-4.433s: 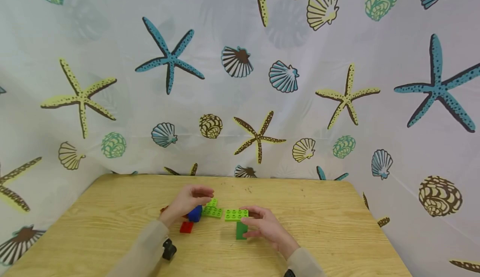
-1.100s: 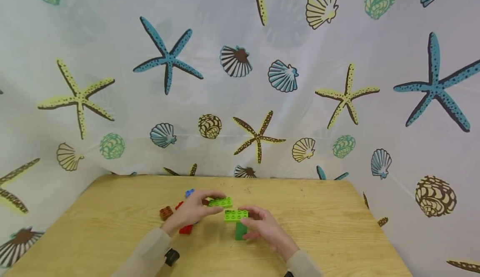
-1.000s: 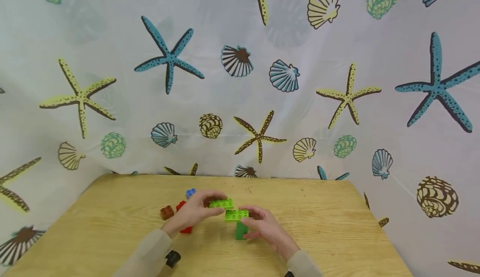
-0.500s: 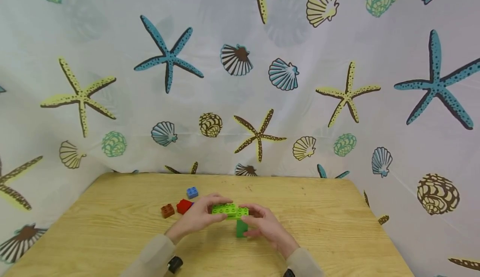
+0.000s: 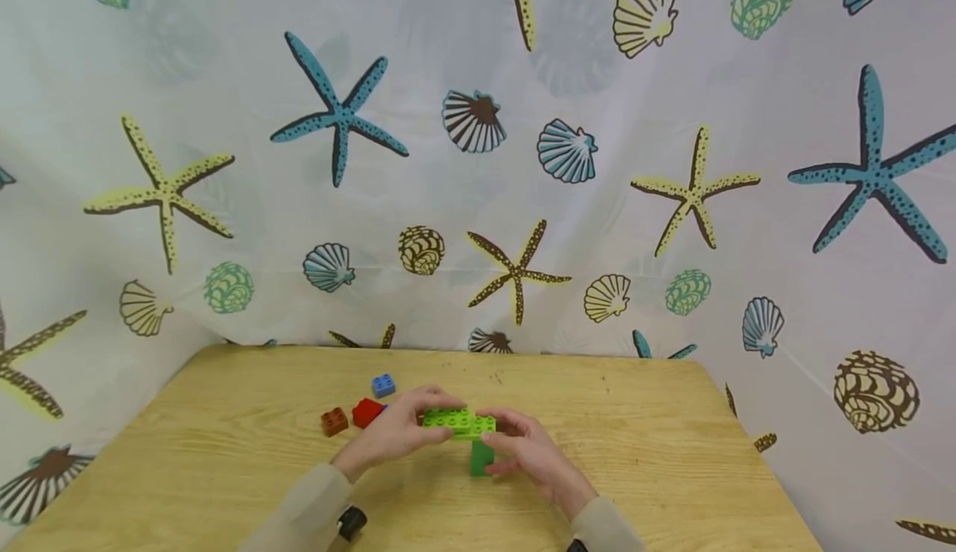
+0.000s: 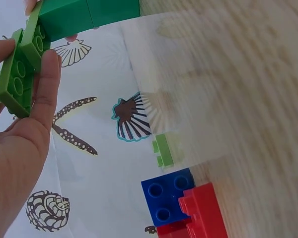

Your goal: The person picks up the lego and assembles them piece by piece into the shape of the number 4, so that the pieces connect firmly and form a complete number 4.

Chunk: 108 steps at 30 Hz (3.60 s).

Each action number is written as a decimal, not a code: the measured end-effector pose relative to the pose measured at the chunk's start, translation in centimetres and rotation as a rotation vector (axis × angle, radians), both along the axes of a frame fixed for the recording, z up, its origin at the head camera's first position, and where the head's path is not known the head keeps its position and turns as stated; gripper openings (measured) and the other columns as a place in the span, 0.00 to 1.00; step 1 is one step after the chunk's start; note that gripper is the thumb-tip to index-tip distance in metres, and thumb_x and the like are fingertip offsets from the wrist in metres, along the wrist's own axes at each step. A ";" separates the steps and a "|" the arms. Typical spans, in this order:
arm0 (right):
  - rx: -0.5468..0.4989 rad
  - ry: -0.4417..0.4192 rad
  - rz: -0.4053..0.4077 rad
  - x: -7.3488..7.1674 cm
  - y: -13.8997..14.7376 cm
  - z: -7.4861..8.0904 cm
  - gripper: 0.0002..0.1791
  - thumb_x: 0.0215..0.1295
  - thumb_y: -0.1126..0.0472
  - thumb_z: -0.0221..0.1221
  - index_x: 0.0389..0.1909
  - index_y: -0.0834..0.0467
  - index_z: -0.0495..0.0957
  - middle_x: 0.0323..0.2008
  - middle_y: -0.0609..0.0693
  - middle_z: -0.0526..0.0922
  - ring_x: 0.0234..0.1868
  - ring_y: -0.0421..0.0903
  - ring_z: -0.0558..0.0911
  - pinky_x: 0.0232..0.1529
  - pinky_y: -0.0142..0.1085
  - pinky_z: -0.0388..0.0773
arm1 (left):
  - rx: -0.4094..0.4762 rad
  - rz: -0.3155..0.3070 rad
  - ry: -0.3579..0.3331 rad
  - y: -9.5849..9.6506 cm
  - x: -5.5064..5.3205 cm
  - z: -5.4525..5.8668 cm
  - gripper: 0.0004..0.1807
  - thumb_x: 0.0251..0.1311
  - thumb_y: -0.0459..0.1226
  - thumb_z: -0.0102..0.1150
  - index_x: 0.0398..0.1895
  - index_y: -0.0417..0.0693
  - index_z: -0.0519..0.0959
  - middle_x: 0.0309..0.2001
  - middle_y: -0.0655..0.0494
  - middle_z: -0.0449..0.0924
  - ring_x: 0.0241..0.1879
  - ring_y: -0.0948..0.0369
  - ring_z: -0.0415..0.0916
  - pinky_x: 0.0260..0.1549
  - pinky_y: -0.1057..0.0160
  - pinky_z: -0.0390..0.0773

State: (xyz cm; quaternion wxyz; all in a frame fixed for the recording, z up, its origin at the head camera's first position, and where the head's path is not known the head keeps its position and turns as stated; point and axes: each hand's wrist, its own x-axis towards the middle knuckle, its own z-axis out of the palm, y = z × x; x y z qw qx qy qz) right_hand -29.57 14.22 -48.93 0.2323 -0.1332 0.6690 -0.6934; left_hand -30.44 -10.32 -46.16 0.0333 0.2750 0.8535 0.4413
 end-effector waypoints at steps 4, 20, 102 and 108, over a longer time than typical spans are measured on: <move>-0.007 0.005 0.000 -0.1 0.0 -0.2 0.30 0.69 0.53 0.59 0.69 0.59 0.66 0.60 0.55 0.73 0.53 0.44 0.78 0.49 0.45 0.82 | -0.011 -0.006 0.001 0.2 0.0 0.0 0.20 0.59 0.41 0.65 0.56 0.60 0.81 0.47 0.59 0.77 0.38 0.59 0.69 0.32 0.63 0.71; -0.012 0.015 0.003 -0.2 0.0 -0.3 0.30 0.70 0.53 0.59 0.69 0.59 0.66 0.62 0.56 0.72 0.54 0.44 0.77 0.49 0.45 0.82 | 0.051 0.010 -0.076 0.8 -0.5 -0.3 0.18 0.60 0.48 0.66 0.52 0.55 0.82 0.52 0.58 0.81 0.48 0.60 0.77 0.49 0.56 0.78; -0.025 -0.006 -0.022 -0.2 -0.5 -0.2 0.31 0.68 0.54 0.61 0.69 0.61 0.66 0.60 0.55 0.74 0.52 0.45 0.78 0.51 0.48 0.81 | 0.269 -0.018 -0.316 -0.3 -1.4 -1.2 0.23 0.65 0.49 0.61 0.58 0.46 0.80 0.56 0.49 0.81 0.48 0.54 0.82 0.48 0.51 0.81; -0.023 -0.005 -0.037 -0.2 -0.6 -0.3 0.30 0.68 0.54 0.61 0.68 0.60 0.67 0.59 0.54 0.75 0.53 0.45 0.78 0.50 0.46 0.82 | 0.270 0.073 -0.307 -1.4 -2.1 -1.3 0.27 0.68 0.59 0.50 0.58 0.51 0.80 0.58 0.49 0.81 0.58 0.55 0.75 0.53 0.53 0.77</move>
